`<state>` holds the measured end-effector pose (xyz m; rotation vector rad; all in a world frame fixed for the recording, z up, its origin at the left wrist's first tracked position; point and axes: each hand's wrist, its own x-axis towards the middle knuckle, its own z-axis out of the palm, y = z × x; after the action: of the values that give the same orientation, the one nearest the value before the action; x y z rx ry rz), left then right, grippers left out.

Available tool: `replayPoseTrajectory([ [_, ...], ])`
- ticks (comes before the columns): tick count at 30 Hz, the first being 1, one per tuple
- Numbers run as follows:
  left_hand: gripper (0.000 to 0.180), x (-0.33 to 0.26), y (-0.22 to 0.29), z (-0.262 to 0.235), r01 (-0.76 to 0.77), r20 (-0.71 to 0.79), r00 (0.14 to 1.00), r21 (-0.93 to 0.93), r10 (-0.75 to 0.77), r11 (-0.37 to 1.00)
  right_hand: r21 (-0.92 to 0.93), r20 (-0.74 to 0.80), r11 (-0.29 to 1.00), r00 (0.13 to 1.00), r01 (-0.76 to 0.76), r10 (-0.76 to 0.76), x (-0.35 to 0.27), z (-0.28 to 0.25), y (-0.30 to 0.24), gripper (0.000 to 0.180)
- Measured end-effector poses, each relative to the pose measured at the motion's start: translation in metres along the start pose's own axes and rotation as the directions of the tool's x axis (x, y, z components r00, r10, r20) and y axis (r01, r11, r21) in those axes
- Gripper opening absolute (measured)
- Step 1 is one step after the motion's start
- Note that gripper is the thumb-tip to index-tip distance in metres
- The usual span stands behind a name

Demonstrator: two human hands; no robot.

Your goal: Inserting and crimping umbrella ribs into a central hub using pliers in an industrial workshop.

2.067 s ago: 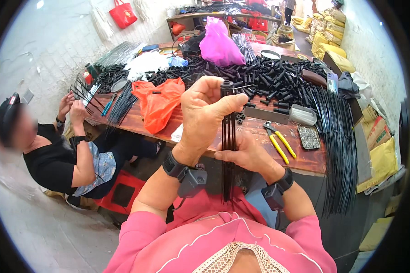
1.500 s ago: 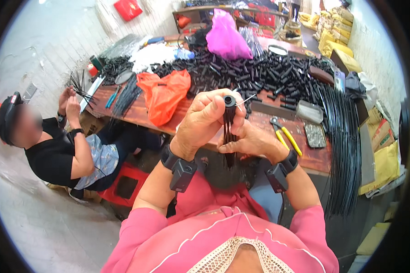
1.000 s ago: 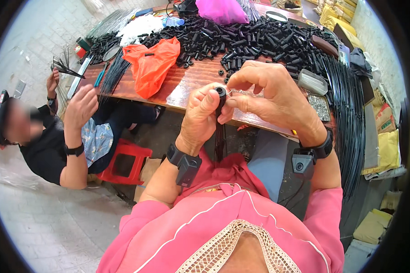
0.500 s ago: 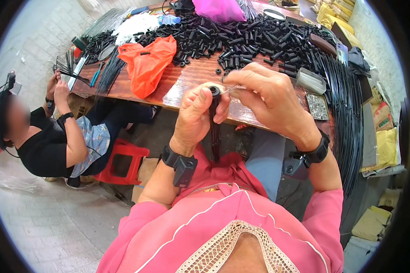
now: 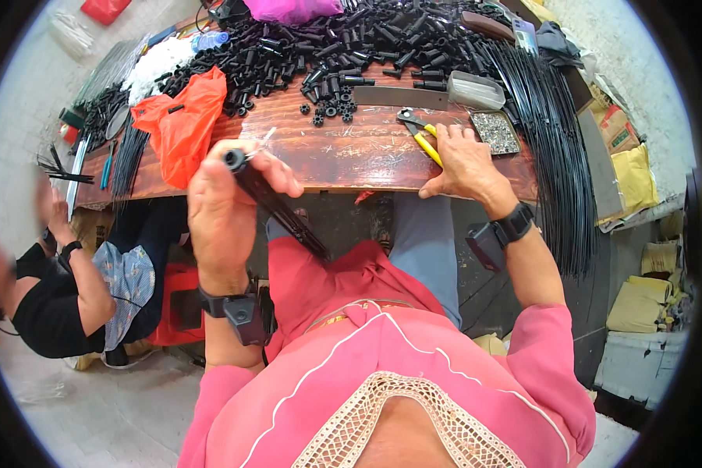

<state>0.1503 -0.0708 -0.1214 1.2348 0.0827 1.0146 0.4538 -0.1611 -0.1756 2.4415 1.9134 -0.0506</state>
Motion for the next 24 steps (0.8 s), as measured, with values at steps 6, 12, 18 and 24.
replayPoseTrajectory([
  [6,0.045,-0.013,-0.036,0.009,0.092,-0.21,0.974,0.026,-0.085,0.995,0.159,-0.057,0.987,0.998,0.022,-0.013,-0.004,0.004,-0.005,0.106],
  [12,0.065,-0.012,-0.038,0.024,0.069,-0.417,0.907,0.018,-0.055,0.997,0.311,-0.039,0.95,0.999,-0.014,0.028,-0.025,0.008,-0.016,0.066],
  [18,0.08,-0.01,-0.034,0.031,0.158,-0.485,0.872,0.139,-0.072,0.977,0.966,-0.047,0.237,0.968,0.108,-0.247,-0.051,-0.029,-0.057,0.052],
  [24,0.083,-0.014,-0.03,0.038,0.208,-0.525,0.846,0.172,-0.089,0.963,0.563,-0.377,0.622,0.839,0.544,-0.393,-0.051,-0.04,-0.094,0.071],
])
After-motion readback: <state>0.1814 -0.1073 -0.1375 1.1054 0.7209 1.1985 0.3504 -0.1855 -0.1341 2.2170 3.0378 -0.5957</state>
